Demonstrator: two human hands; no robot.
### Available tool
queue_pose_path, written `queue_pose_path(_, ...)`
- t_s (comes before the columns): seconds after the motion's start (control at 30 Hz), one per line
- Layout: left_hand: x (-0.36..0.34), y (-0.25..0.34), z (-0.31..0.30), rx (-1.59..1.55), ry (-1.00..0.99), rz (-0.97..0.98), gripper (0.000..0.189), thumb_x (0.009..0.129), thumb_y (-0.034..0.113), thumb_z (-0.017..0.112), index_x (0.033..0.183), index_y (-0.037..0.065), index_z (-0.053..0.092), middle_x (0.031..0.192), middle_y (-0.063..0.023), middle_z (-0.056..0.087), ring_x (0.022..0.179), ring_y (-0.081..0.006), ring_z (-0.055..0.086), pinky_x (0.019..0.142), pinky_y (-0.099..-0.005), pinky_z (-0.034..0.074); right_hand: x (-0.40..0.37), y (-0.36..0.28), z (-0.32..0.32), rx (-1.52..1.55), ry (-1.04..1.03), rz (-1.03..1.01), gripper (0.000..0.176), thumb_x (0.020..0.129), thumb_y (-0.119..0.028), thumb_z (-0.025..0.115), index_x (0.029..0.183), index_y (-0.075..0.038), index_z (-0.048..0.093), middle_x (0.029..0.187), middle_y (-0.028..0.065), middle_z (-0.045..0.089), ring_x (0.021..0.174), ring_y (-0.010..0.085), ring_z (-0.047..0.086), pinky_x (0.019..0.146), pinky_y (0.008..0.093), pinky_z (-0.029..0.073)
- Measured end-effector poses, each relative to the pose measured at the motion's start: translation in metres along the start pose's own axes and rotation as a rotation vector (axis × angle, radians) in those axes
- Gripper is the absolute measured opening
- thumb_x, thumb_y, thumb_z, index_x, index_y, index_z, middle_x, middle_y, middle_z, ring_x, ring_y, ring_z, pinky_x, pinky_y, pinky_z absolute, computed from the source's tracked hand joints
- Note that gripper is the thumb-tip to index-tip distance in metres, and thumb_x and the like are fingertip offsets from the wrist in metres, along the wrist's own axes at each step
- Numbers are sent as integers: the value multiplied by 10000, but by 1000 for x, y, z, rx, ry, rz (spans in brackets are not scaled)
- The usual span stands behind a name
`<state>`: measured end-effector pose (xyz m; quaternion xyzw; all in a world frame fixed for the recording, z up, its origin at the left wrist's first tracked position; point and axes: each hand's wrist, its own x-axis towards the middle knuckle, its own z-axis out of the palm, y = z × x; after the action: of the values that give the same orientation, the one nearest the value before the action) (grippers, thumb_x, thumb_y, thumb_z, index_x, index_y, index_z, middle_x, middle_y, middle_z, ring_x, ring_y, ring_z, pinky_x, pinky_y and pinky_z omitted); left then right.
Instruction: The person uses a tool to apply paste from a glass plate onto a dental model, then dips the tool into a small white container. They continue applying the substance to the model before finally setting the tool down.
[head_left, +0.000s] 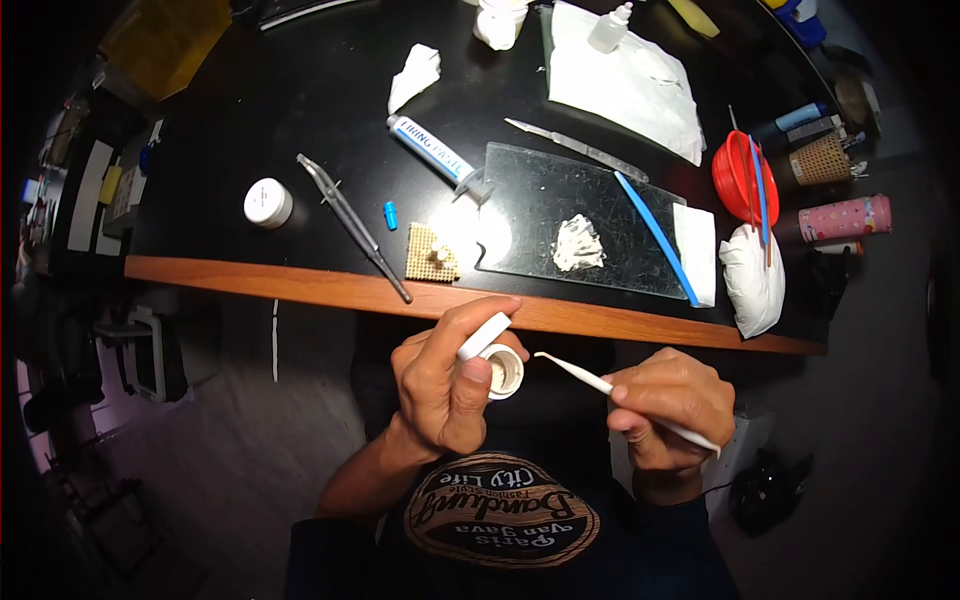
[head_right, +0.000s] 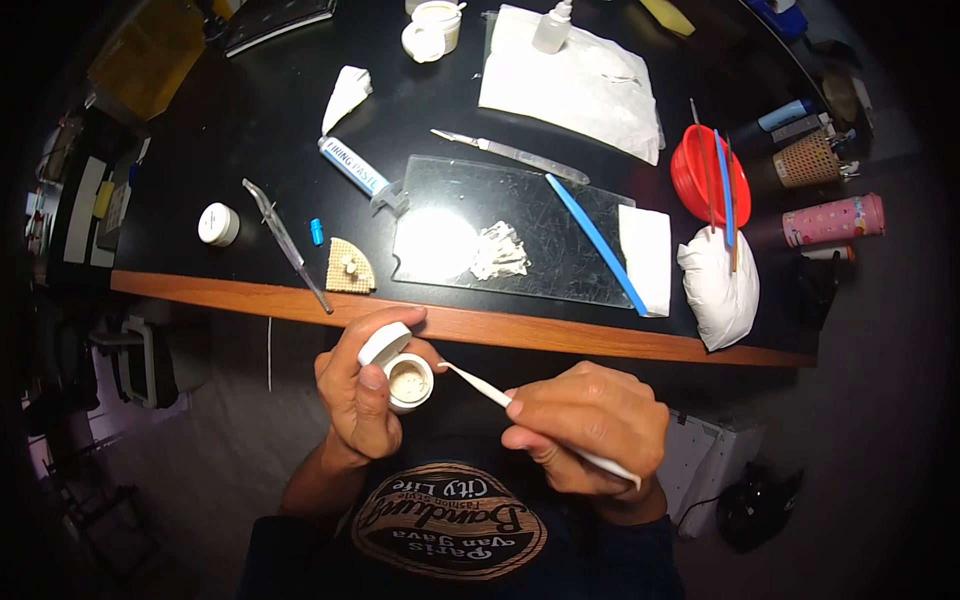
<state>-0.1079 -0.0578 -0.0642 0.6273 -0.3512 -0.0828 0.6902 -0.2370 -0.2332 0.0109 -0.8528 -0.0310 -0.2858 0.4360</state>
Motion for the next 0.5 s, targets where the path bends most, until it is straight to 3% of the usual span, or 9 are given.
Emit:
queue_pose_path(0.1,0,1,0,-13,-5,-18,584,1082,382,358,1212,-135,595,719,-155,728,640,-174,687,632,-266,524,-3,16,1,-15,190,39,192,894,-144,830,932,20,739,801,144,744,678,218,730,599,278,561)
queue_pose_path(0.13,0,1,0,-10,-8,-14,583,1082,382,357,1212,-135,594,718,-155,727,638,-173,687,632,-265,524,-3,15,3,26,275,165,167,910,-118,810,928,29,735,797,147,744,686,201,725,614,272,552)
queue_pose_path(0.2,0,1,0,-3,-10,-11,583,1082,382,356,1211,-135,592,716,-157,726,636,-172,686,634,-263,524,-5,24,6,-10,397,224,136,926,-85,785,927,39,732,792,148,746,701,168,716,629,257,547)
queue_pose_path(0.33,1,3,0,-3,-16,-18,578,1087,377,345,1202,-132,592,719,-164,728,628,-175,685,623,-264,520,1,28,9,17,465,369,104,935,-45,767,934,54,735,800,123,750,717,127,702,646,229,542)
queue_pose_path(0.5,1,5,-2,9,-31,-58,595,1093,398,329,1189,-131,586,716,-165,731,635,-183,691,661,-276,529,2,32,11,-35,426,384,82,912,-16,781,923,57,745,795,129,754,708,139,709,637,230,541)
